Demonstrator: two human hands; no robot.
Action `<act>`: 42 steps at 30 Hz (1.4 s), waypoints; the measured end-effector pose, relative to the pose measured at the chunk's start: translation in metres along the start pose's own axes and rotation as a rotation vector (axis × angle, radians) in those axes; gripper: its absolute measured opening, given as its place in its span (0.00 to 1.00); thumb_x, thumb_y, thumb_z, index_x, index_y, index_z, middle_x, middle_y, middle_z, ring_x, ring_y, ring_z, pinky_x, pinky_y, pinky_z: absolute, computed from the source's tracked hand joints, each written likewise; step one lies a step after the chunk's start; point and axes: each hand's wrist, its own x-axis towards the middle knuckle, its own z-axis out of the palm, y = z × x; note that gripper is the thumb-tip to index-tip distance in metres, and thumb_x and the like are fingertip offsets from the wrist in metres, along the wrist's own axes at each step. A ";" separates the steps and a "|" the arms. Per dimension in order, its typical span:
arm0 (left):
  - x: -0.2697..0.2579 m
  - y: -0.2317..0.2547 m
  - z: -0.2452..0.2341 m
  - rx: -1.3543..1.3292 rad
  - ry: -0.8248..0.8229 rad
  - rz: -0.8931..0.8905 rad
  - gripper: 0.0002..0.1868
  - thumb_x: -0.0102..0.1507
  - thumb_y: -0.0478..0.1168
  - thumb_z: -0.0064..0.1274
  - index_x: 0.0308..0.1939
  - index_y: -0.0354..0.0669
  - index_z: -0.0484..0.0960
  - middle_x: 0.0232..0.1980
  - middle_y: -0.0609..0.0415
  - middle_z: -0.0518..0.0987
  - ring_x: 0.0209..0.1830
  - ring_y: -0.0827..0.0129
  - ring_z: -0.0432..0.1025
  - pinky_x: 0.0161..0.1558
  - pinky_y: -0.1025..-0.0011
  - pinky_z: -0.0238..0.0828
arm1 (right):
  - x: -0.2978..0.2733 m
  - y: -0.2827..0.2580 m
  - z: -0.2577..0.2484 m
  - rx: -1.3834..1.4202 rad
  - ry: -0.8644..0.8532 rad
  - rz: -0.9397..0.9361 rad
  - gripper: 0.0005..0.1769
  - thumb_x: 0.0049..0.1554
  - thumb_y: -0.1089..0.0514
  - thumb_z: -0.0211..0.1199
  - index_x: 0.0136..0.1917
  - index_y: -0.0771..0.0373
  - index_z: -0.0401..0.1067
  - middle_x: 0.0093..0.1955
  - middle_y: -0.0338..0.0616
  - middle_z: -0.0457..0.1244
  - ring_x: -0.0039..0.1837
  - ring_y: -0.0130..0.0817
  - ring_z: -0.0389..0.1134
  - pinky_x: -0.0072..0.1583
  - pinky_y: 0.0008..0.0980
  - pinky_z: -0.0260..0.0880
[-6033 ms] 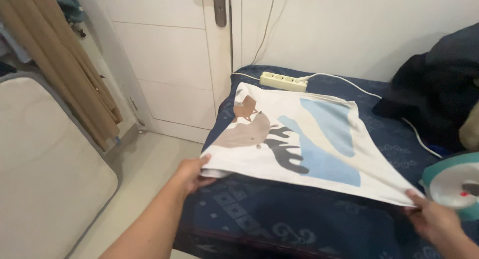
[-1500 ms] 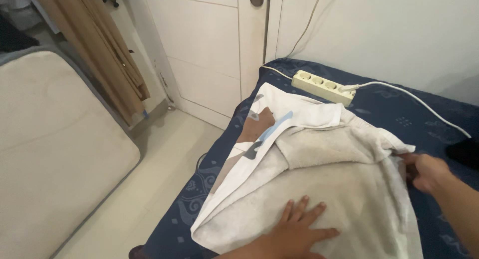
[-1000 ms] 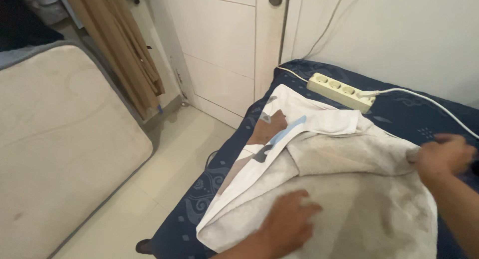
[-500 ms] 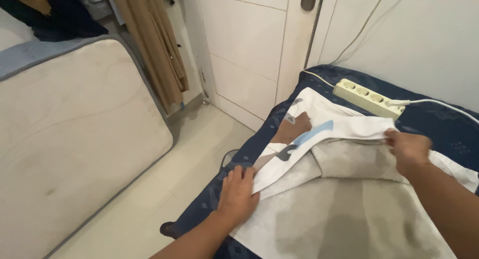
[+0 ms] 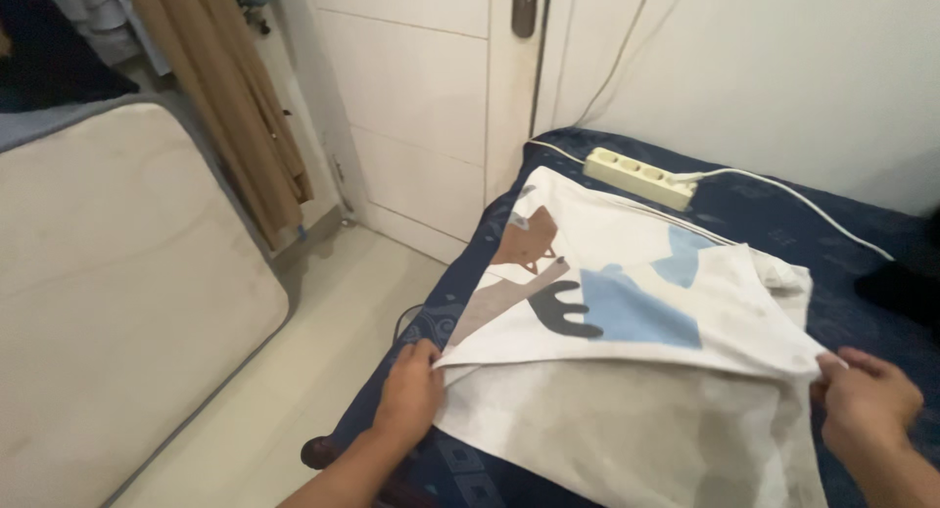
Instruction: The person irons a white towel with a cartoon print on both sides using a handheld iron on a bed. They smooth the towel, iron it, flip it, and iron the other side before folding it.
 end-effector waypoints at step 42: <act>-0.023 -0.057 -0.033 -1.040 -0.221 -0.421 0.05 0.65 0.27 0.47 0.44 0.32 0.73 0.38 0.38 0.80 0.33 0.56 0.80 0.39 0.65 0.81 | -0.123 0.101 -0.193 0.275 -0.452 0.581 0.15 0.61 0.60 0.61 0.57 0.73 0.70 0.52 0.50 0.62 0.51 0.34 0.62 0.54 0.33 0.68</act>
